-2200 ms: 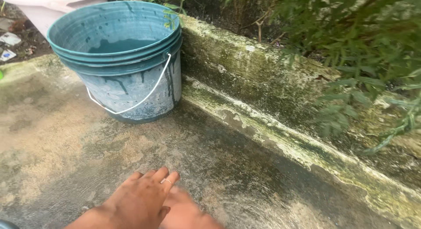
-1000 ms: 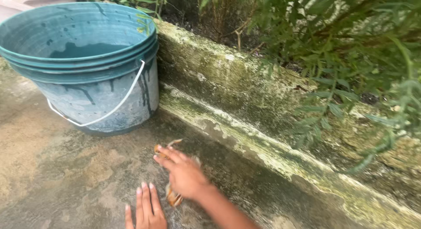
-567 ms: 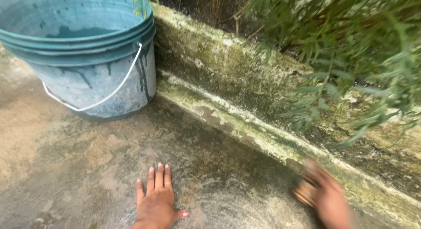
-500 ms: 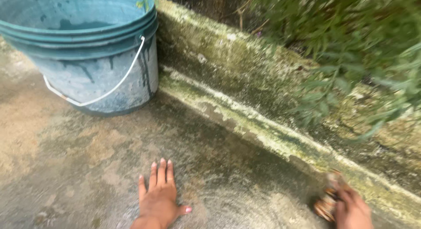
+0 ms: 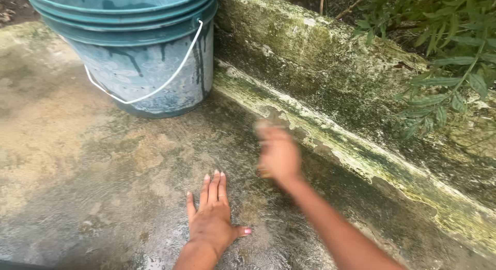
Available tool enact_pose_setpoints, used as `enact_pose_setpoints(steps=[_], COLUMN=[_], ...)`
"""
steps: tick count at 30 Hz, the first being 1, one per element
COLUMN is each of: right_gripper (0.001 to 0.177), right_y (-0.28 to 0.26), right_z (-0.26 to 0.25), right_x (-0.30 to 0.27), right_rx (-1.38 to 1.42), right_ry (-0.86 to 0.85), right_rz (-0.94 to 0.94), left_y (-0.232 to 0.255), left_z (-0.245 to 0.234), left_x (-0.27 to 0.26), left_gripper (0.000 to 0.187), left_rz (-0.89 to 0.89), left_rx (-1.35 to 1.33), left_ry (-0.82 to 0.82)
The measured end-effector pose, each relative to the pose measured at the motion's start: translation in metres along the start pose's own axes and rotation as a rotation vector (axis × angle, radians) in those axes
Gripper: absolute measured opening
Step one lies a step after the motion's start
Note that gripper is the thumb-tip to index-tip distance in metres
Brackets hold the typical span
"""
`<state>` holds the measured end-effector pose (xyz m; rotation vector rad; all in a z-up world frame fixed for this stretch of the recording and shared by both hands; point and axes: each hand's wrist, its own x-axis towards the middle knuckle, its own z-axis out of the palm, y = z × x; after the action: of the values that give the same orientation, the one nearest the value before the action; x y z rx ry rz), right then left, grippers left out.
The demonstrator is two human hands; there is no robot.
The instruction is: The person washes a piece of patterned cloth by hand in a bucket of soapy water, scrubs it against a concrete surface, and rinses it.
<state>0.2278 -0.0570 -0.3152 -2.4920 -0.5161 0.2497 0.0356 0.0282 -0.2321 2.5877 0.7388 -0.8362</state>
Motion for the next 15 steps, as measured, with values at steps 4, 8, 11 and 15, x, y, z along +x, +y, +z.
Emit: enact_pose_setpoints(steps=[4, 8, 11, 15], right_gripper=[0.045, 0.038, 0.047, 0.036], right_y=[-0.066, -0.054, -0.022, 0.088], right_z=[0.042, 0.005, -0.039, -0.077], right_x=[-0.011, -0.009, 0.003, 0.021], right_rx=[0.018, 0.02, 0.243, 0.342], right_ry=[0.247, 0.043, -0.272, -0.067], right_rz=[-0.827, -0.623, 0.076, -0.056], left_y=[0.002, 0.004, 0.003, 0.002], left_z=[-0.004, -0.001, 0.0, -0.001], left_x=[-0.005, -0.003, -0.001, 0.004], left_gripper=[0.148, 0.146, 0.145, 0.145], left_rz=[-0.063, -0.067, -0.06, -0.04], left_rx=[0.026, 0.083, 0.11, 0.141], left_ry=[0.007, -0.01, -0.011, -0.061])
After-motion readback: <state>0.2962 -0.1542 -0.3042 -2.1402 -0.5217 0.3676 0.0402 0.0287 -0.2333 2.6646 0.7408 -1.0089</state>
